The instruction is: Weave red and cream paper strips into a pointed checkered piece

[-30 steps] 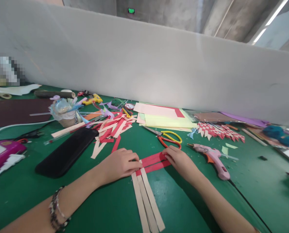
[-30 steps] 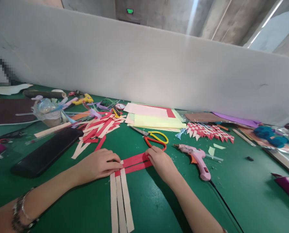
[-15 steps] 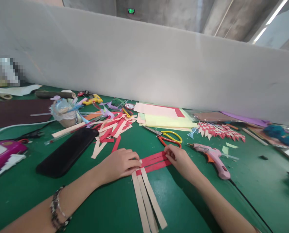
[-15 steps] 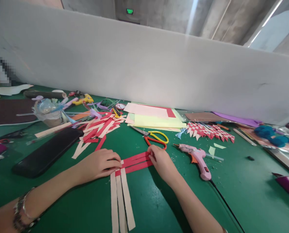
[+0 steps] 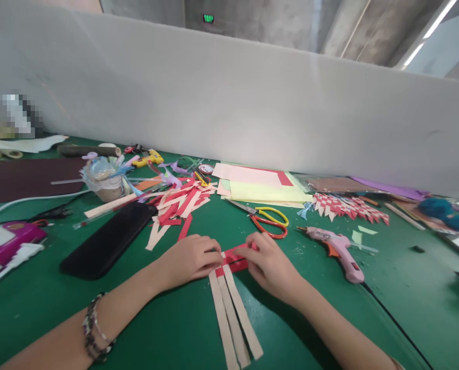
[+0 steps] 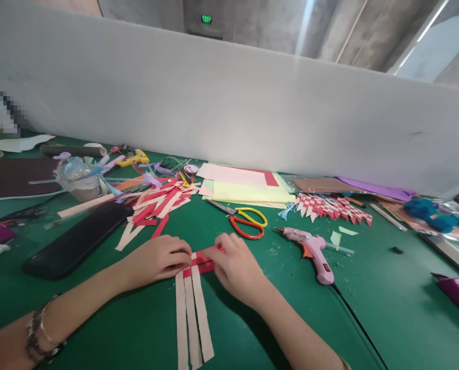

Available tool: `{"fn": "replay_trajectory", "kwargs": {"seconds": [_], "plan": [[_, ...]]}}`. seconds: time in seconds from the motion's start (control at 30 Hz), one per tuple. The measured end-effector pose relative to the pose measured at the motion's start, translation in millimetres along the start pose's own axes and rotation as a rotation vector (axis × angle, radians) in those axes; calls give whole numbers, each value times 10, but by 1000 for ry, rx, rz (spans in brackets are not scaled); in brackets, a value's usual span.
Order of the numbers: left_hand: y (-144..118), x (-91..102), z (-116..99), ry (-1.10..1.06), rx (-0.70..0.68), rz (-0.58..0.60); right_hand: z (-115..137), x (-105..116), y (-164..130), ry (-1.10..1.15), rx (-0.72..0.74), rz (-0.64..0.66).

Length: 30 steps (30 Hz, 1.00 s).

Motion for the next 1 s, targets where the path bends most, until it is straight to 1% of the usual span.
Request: {"fn": "replay_trajectory", "kwargs": {"seconds": [0.1, 0.23, 0.37, 0.63, 0.83, 0.9, 1.0], "plan": [[12, 7, 14, -47, 76, -4, 167, -87, 21, 15, 45, 103], [19, 0, 23, -108, 131, 38, 165, -104, 14, -3, 9, 125], [18, 13, 28, -155, 143, 34, 90, -56, 5, -52, -20, 114], [0, 6, 34, -181, 153, 29, -56, 22, -15, -78, -14, 71], [6, 27, 34, -223, 198, 68, -232, 143, -54, -140, -57, 64], [1, 38, 29, -248, 236, 85, -283, 171, -68, -148, -44, 40], [-16, 46, 17, -302, 313, 89, -333, 205, -84, -137, -16, -56]]}}
Point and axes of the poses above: each hand's wrist, its own y-axis towards the middle knuckle, its own x-axis out of the back of the hand, z = x × y, the point moved 4 cm from there along y, towards the middle knuckle, and after that the axes turned 8 degrees about y, right-handed, at the moved point
